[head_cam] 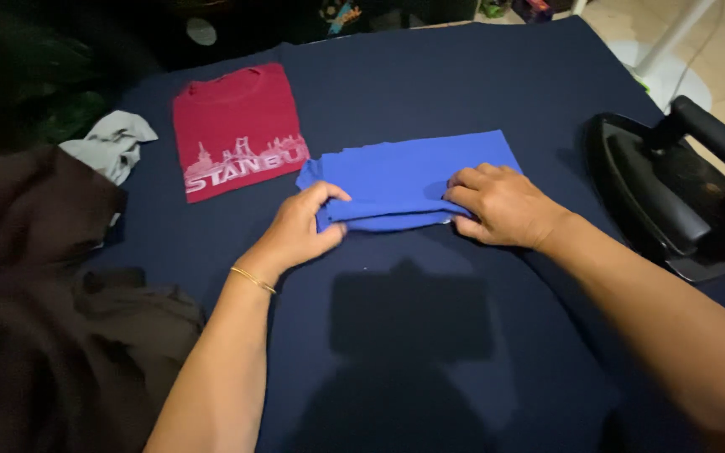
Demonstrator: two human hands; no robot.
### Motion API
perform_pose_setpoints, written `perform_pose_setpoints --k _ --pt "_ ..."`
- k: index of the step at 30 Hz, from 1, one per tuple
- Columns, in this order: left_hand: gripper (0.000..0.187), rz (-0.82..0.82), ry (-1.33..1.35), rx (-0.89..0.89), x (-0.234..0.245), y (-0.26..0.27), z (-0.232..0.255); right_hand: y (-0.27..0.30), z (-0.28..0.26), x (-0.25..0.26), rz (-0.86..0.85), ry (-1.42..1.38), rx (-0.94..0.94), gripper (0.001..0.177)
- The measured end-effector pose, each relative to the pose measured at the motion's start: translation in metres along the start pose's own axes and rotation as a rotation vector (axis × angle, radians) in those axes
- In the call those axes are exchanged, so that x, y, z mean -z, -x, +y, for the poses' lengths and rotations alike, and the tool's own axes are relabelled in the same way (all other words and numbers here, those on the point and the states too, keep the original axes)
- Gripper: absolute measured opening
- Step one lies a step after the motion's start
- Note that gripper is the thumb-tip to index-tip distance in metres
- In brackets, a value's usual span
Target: The person irons a blue t-shirt on a dark blue ironing board. They smooth the fabric, use a black iron to press the shirt, fold it, and iron the folded edges. A red t-shirt and other clothes are visible nearby.
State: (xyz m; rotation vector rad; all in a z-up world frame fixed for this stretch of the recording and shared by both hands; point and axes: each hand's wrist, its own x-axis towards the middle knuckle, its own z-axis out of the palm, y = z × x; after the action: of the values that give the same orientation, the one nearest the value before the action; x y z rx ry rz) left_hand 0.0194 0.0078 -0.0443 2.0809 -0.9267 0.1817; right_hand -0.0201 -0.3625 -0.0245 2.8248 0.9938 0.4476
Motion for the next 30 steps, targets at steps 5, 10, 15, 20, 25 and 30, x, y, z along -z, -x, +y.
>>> perform_pose_setpoints --k 5,10,15,20,25,30 --pt "0.053 -0.15 -0.018 -0.069 0.015 0.002 0.015 -0.012 -0.024 0.041 -0.307 0.013 -0.091 0.058" --pt "0.028 0.021 0.173 -0.068 0.005 -0.008 -0.002 -0.004 -0.032 0.05 -0.362 0.227 -0.166 0.06" --pt "0.031 0.338 0.199 0.026 0.026 -0.018 0.017 -0.018 -0.013 0.111 -0.601 -0.111 -0.615 0.024" --pt "0.031 0.36 0.928 0.379 0.057 -0.038 0.066 -0.012 0.034 0.14 -0.275 -0.979 -0.659 0.026" --pt "0.027 0.317 1.299 0.701 0.052 -0.056 0.05 -0.028 0.049 0.13 -0.138 -1.386 -0.813 0.047" --pt "0.017 0.399 1.246 1.037 -0.019 -0.055 -0.057 -0.045 0.032 0.082 -0.234 -1.409 -1.475 0.025"
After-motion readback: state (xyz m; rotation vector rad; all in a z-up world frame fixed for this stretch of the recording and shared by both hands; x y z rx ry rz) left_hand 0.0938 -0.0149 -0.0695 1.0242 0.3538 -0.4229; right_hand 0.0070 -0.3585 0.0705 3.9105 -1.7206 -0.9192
